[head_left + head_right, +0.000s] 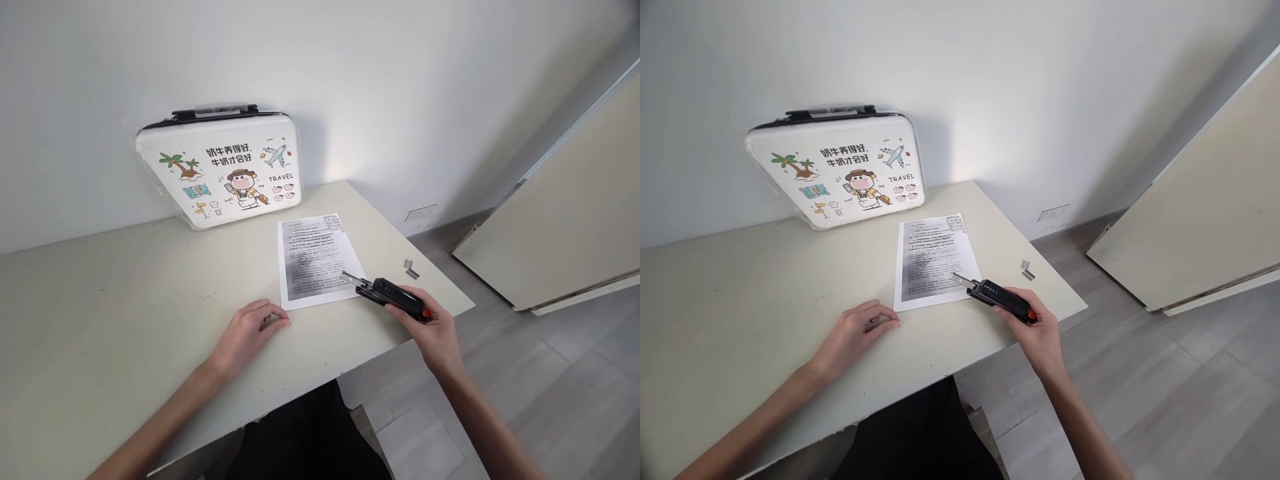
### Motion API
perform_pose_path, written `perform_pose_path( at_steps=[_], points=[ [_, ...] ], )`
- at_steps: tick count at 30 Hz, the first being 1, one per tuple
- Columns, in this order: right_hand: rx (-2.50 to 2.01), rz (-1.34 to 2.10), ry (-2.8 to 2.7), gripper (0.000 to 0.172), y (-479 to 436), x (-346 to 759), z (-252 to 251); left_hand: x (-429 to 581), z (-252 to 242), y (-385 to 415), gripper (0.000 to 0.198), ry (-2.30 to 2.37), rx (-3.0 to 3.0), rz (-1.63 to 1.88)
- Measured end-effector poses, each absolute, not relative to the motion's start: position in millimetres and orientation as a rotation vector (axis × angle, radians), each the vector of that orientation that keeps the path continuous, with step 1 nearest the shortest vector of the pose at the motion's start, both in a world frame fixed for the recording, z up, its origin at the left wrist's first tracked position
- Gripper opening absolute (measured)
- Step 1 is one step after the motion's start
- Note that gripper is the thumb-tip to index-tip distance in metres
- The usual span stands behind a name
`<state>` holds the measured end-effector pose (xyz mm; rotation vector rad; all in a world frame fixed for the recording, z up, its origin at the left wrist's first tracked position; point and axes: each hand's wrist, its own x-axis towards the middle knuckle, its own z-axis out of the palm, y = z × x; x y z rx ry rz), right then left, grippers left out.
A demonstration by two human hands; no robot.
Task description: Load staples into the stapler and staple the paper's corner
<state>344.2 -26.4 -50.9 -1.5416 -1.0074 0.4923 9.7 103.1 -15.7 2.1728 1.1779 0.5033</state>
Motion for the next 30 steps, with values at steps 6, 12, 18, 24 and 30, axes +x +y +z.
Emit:
perform_pose_path(
  at_steps=[6, 12, 18, 24, 30],
  points=[
    [-1.57, 0.516, -0.932, 0.037, -25, 342, -47, 18, -9, 112, 0.027, 1.061, 2.234, 0.588],
    [-1.549, 0.548, -0.807, 0.04, -24, 341, -48, 65, -5, 131, 0.022, 0.908, 2.203, 0.629],
    [-1.567, 0.522, -0.705, 0.048, -19, 337, -47, 166, -20, 203, 0.019, 0.925, 2.095, 0.717],
    [-1.589, 0.55, -0.757, 0.048, -13, 334, -41, 256, -10, 267, 0.038, 1.026, 2.03, 0.824],
    [-1.561, 0.573, -0.818, 0.044, -14, 336, -40, 240, -13, 274, 0.053, 1.113, 2.024, 0.817]
  ],
)
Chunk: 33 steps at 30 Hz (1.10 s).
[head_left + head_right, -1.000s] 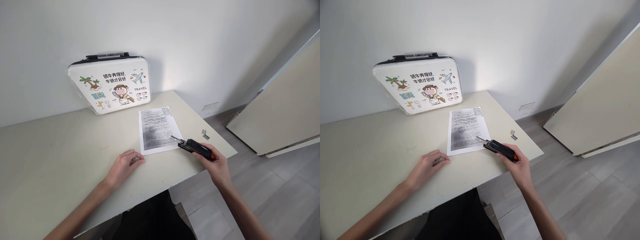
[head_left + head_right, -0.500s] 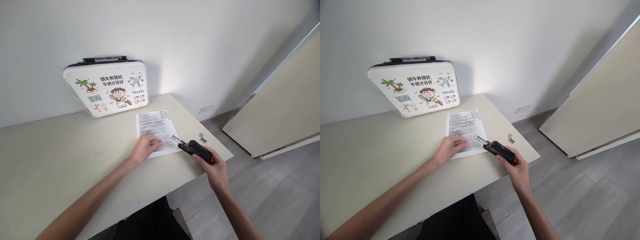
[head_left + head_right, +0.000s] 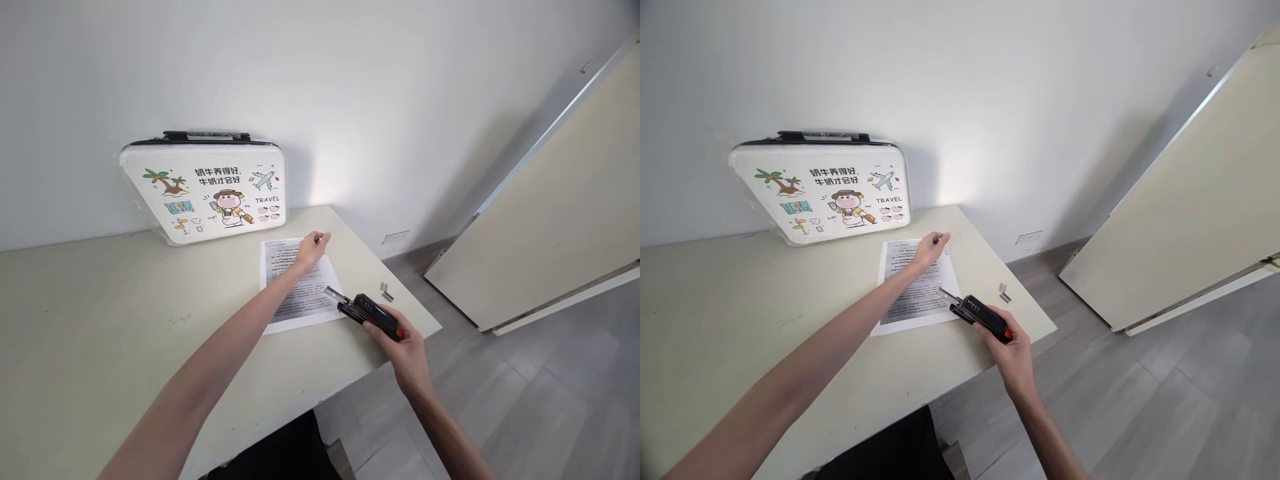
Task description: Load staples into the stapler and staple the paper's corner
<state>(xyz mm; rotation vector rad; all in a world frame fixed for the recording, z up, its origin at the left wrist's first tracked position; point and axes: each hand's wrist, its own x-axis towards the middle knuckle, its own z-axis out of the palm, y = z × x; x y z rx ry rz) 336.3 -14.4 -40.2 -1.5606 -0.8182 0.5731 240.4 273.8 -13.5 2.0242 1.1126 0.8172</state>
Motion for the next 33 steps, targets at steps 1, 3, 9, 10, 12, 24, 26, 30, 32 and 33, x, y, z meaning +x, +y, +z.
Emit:
perform_pose_path(
  at_steps=[1, 3, 9, 10, 12, 24, 26, 30, 32, 33],
  points=[
    [-1.562, 0.58, -0.813, 0.044, -15, 337, -40, 232, -15, 271, 0.053, 1.109, 2.04, 0.793],
    [-1.564, 0.593, -0.786, 0.047, -16, 338, -41, 217, -18, 262, 0.051, 1.067, 2.089, 0.726],
    [-1.443, 0.56, -0.612, 0.059, -15, 345, -54, 228, -31, 223, 0.035, 0.773, 2.278, 0.56],
    [-1.394, 0.557, -0.57, 0.06, -14, 346, -55, 237, -34, 216, 0.034, 0.722, 2.302, 0.547],
    [-1.287, 0.57, -0.492, 0.059, -12, 347, -57, 255, -39, 202, 0.032, 0.633, 2.343, 0.534],
    [-1.259, 0.505, -0.465, 0.057, -9, 349, -62, 216, -40, 199, 0.048, 0.569, 2.473, 0.682],
    [-1.325, 0.487, -0.506, 0.06, -10, 349, -63, 177, -37, 209, 0.045, 0.617, 2.491, 0.687],
    [-1.465, 0.467, -0.583, 0.063, -13, 345, -59, 99, -37, 212, 0.05, 0.774, 2.499, 0.723],
    [-1.506, 0.473, -0.627, 0.062, -15, 342, -56, 68, -38, 202, 0.051, 0.881, 2.436, 0.783],
    [-1.519, 0.484, -0.654, 0.061, -16, 341, -54, 57, -39, 196, 0.051, 0.917, 2.4, 0.806]
  ],
)
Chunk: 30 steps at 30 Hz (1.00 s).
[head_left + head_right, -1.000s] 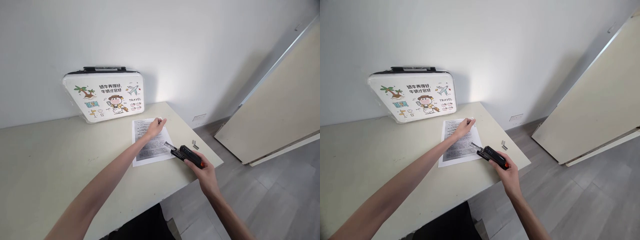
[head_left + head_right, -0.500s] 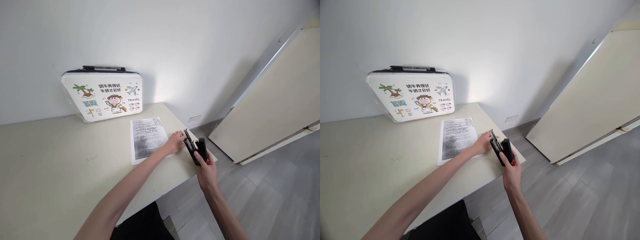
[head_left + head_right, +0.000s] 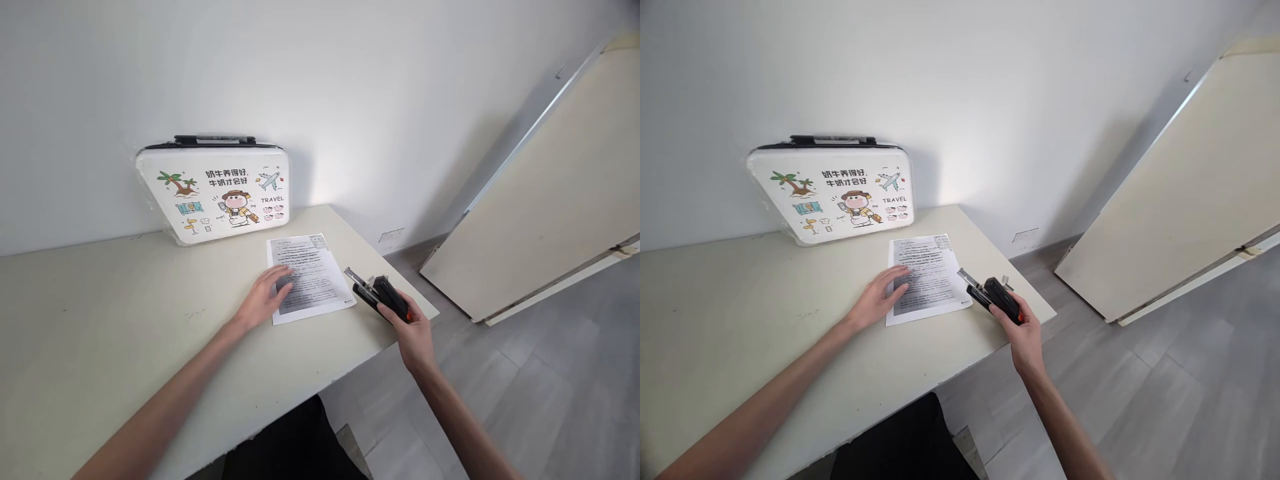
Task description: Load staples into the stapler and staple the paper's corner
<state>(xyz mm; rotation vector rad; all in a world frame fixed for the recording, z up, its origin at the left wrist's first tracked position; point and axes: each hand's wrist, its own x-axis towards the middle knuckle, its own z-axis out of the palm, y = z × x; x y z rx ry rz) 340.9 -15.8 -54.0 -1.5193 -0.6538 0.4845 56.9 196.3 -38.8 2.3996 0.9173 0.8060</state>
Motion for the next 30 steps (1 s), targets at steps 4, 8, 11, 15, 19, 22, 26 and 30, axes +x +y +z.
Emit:
perform_pose_path(
  at_steps=[4, 8, 11, 15, 19, 22, 26, 30],
  points=[
    [-1.522, 0.522, -0.733, 0.059, -18, 339, -50, 32, -38, 174, 0.052, 0.933, 2.447, 0.72],
    [-1.489, 0.547, -0.782, 0.058, -19, 337, -47, 27, -38, 166, 0.059, 0.94, 2.623, 0.488],
    [-1.489, 0.571, -0.787, 0.059, -18, 335, -44, 24, -37, 164, 0.058, 0.962, 2.677, 0.43],
    [-1.516, 0.594, -0.795, 0.061, -14, 335, -40, 7, -36, 156, 0.056, 0.97, 2.705, 0.486],
    [-1.53, 0.624, -0.868, 0.06, 3, 332, -37, -27, -35, 143, 0.052, 1.038, 2.71, 0.584],
    [-1.517, 0.659, -0.951, 0.057, 23, 325, -34, -60, -34, 130, 0.051, 1.094, 2.744, 0.572],
    [-1.499, 0.727, -1.11, 0.052, 56, 315, -31, -109, -31, 111, 0.049, 1.17, 2.772, 0.592],
    [-1.453, 0.793, -1.239, 0.05, 85, 309, -32, -160, -24, 101, 0.046, 1.222, 2.773, 0.525]
  ],
)
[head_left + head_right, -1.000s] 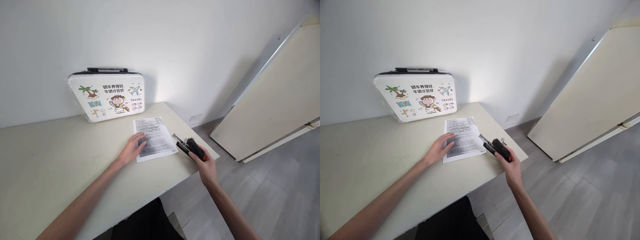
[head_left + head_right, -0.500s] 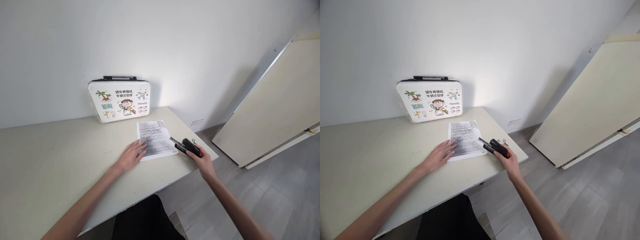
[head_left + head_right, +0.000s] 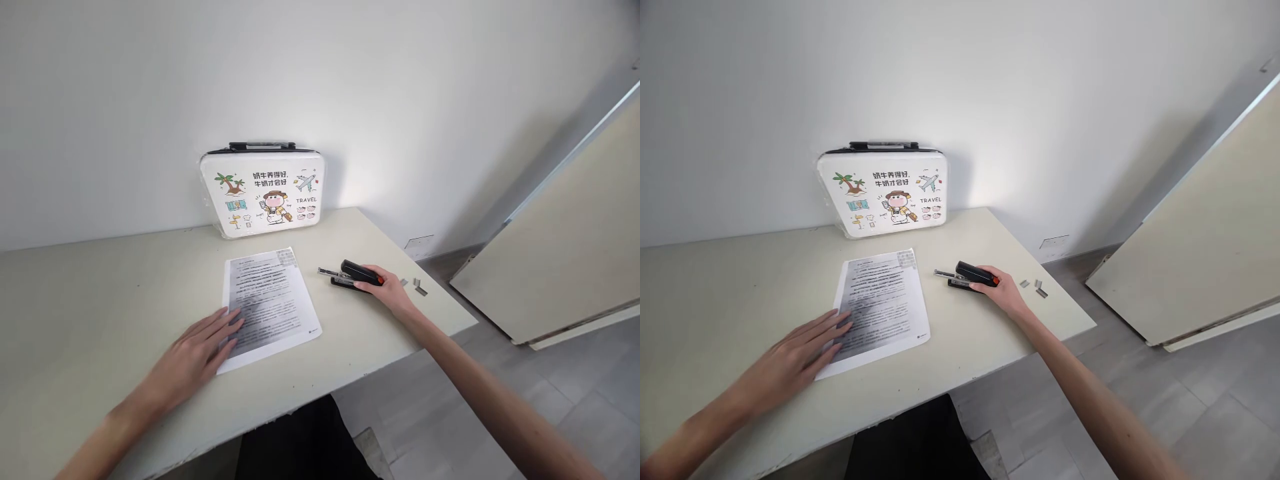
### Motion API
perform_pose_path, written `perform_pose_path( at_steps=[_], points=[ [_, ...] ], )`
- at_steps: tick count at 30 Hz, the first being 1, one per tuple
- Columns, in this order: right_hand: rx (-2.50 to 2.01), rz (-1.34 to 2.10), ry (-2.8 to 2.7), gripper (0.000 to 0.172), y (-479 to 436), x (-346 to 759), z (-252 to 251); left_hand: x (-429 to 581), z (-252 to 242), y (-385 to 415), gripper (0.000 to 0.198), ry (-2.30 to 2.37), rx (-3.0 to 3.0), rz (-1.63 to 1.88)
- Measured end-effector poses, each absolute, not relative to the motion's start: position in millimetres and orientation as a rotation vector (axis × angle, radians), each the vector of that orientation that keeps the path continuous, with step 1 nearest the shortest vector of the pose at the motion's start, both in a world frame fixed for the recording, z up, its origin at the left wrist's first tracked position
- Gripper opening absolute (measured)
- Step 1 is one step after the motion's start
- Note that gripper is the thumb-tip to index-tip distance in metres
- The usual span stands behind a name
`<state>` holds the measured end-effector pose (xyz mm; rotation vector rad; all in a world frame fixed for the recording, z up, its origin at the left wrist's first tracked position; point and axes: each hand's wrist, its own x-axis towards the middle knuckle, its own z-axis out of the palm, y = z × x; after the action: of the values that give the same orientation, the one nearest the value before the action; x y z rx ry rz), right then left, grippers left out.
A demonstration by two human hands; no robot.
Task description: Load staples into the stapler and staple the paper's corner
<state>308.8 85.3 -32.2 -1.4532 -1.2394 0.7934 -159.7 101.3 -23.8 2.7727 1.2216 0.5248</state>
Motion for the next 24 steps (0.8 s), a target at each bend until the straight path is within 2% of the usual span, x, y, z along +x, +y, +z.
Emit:
perform_pose_path(
  at_steps=[5, 11, 15, 20, 24],
  points=[
    [-1.435, 0.861, -1.372, 0.047, 96, 304, -33, -154, -11, 113, 0.046, 1.241, 2.694, 0.521],
    [-1.418, 0.821, -1.436, 0.044, 90, 305, -36, -32, -19, 147, 0.068, 1.137, 2.551, 0.399],
    [-1.439, 0.815, -1.433, 0.045, 91, 306, -38, 20, -31, 159, 0.063, 1.072, 2.484, 0.38],
    [-1.432, 0.827, -1.442, 0.043, 91, 305, -37, 30, -40, 159, 0.068, 1.059, 2.423, 0.421],
    [-1.419, 0.817, -1.449, 0.041, 91, 306, -37, 44, -43, 155, 0.061, 0.965, 2.467, 0.432]
  ],
)
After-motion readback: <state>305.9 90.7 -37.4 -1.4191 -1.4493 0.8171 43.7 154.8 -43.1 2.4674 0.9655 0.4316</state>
